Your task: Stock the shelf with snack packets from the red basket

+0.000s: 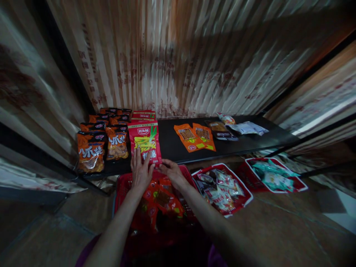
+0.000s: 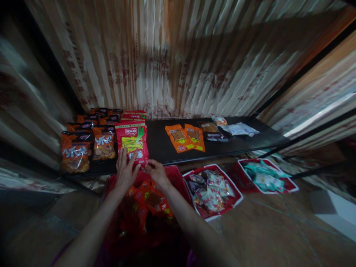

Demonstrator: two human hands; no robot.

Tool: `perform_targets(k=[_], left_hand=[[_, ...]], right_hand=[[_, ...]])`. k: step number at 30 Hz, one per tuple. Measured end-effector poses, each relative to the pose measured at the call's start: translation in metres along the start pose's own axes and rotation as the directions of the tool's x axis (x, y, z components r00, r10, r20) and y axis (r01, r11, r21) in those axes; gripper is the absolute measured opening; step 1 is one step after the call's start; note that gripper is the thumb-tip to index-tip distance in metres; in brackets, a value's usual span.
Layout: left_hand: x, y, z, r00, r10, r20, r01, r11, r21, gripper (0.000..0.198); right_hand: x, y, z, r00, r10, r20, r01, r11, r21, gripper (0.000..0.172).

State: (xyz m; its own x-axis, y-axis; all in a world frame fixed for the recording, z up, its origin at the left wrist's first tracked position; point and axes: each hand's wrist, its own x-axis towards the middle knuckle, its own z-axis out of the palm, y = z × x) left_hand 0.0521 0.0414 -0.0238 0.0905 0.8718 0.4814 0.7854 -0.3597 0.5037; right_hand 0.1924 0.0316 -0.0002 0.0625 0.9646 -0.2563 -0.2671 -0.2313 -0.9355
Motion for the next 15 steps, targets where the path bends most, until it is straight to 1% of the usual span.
perform_targets(k=[3, 8, 10, 13, 15], left_hand=[[0.000, -0.001, 0.000, 1.000, 0.003, 0.007, -0.003, 1.000, 0.013, 0.048], [0.000, -0.003, 0.000, 1.000, -0.001, 0.006, 0.001, 0.999, 0.032, 0.047], [0.000, -0.003, 0.001, 1.000, 0.007, 0.000, -0.007, 0.999, 0.032, 0.047], [-0.001, -0.004, 0.003, 1.000, 0.019, -0.020, -0.019, 1.000, 0.022, 0.047], [-0.002, -0.004, 0.004, 0.999, 0.018, -0.038, -0.018, 1.000, 0.020, 0.046]], right_hand=[[0.004, -0.002, -0.002, 1.000, 0.005, -0.012, -0.005, 1.000, 0.003, 0.033], [0.010, -0.003, -0.005, 0.999, -0.037, 0.023, 0.038, 0.999, -0.038, 0.036], [0.011, -0.001, -0.008, 0.999, -0.046, 0.026, 0.048, 0.996, -0.079, 0.037], [0.018, 0.000, -0.015, 0.997, -0.058, -0.041, 0.050, 0.983, -0.175, 0.034], [0.025, -0.003, -0.019, 0.992, -0.083, -0.093, 0.063, 0.978, -0.198, 0.032]])
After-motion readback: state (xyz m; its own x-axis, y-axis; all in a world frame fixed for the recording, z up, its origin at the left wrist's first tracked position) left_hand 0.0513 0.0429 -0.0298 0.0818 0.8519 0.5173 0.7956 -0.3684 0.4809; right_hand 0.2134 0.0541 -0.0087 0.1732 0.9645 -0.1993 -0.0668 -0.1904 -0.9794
